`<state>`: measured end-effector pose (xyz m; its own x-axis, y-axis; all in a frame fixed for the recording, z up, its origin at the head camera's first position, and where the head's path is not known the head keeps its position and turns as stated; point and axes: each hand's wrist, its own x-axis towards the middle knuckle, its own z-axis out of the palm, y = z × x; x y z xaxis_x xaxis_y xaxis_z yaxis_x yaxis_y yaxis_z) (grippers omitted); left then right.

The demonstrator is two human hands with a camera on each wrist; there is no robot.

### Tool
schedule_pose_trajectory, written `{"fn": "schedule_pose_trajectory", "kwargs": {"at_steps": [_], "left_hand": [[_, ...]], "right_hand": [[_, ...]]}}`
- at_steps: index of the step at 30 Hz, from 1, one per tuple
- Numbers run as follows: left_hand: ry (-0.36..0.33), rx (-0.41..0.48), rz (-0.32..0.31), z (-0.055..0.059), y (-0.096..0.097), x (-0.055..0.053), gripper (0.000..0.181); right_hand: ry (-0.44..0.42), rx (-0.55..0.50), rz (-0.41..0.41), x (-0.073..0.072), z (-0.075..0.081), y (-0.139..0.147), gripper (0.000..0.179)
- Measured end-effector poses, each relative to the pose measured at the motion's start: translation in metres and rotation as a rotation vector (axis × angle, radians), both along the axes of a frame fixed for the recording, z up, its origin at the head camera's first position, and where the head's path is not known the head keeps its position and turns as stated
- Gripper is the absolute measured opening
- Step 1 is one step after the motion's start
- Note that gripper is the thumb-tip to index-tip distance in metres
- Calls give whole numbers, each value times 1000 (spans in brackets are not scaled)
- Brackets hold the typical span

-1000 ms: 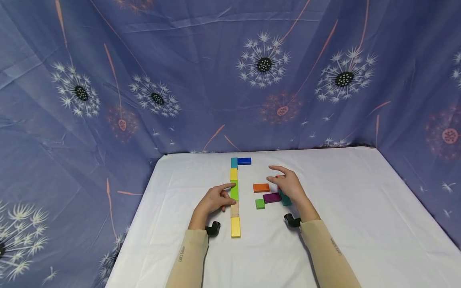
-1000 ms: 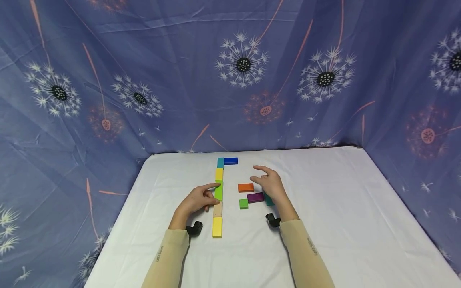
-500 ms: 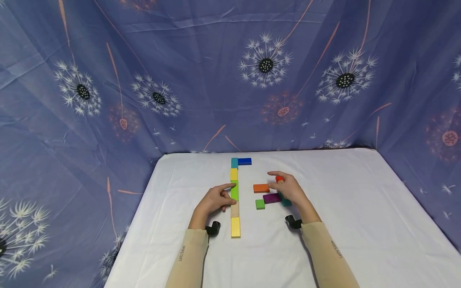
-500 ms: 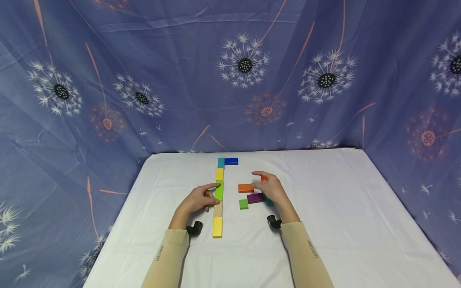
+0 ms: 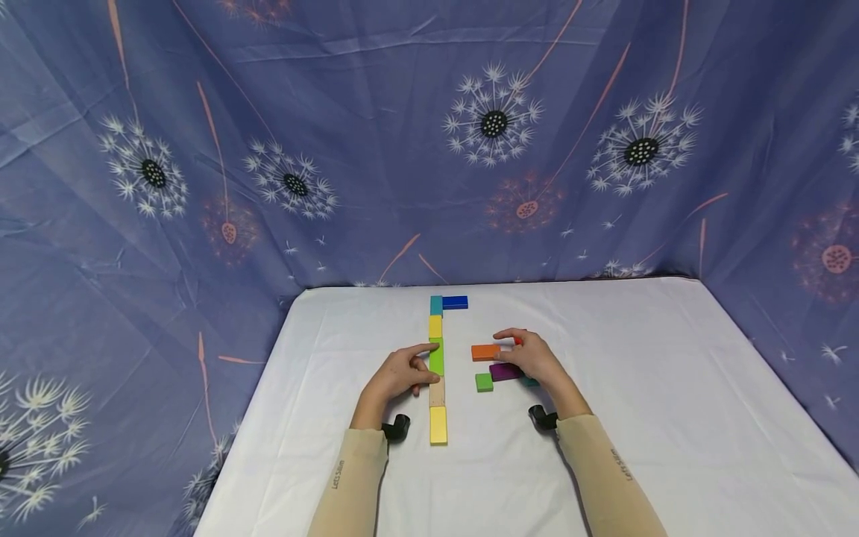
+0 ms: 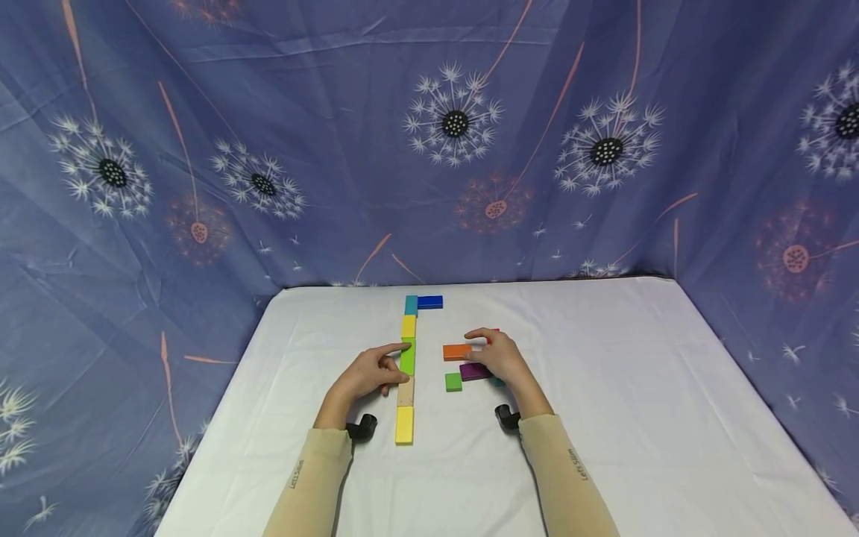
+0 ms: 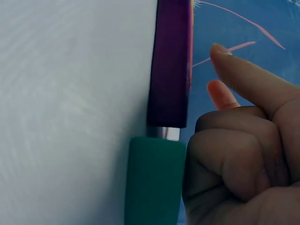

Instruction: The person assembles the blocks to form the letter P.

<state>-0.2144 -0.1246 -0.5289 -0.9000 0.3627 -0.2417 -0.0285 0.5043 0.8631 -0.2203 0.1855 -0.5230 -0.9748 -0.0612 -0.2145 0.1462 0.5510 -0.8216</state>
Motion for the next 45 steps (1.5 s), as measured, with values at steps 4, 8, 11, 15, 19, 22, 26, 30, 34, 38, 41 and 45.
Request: {"fn": "schedule_pose_trajectory", "kwargs": {"at_steps": [4,8,11,15,19,22,26,30,34,38,41,45], "left_hand": [[2,5,0,-1,0,0,71],[3,4,1,-2,0,0,71],[5,3,0,-2,0,-1,71],[6,2,-3,-2,-1,-1,71],[5,1,-3,-2,-1,0,71],[7,3,-2,-2,-2,0,71],[5,6,-4,-2,-2,0,71],[3,8,-4,-2,-1,0,71],[3,7,-2,-2,-1,-1,71],[3,6,-1,0,-1,1,71],[6,3,-3,1,-1,1,71],[8,6,-4,0,-1,1,71]], "right_hand": [[0,-1,-17,0,-2,-1,42],[-5,14,-34,0,-2,-3,43],[7,50,-37,0,-3,-4,43],[8,83,-35,1,-2,-7,42],[0,106,-42,0,-2,-10,41],[-1,127,-48,0,-1,-12,40],[-4,151,-46,0,0,-13,39],[-3,169,-42,0,1,-14,39],[-9,170,-49,0,1,-14,38],[-13,162,-54,1,2,-15,36],[-1,159,-51,2,3,-14,36],[10,143,-41,2,2,-11,37]]}}
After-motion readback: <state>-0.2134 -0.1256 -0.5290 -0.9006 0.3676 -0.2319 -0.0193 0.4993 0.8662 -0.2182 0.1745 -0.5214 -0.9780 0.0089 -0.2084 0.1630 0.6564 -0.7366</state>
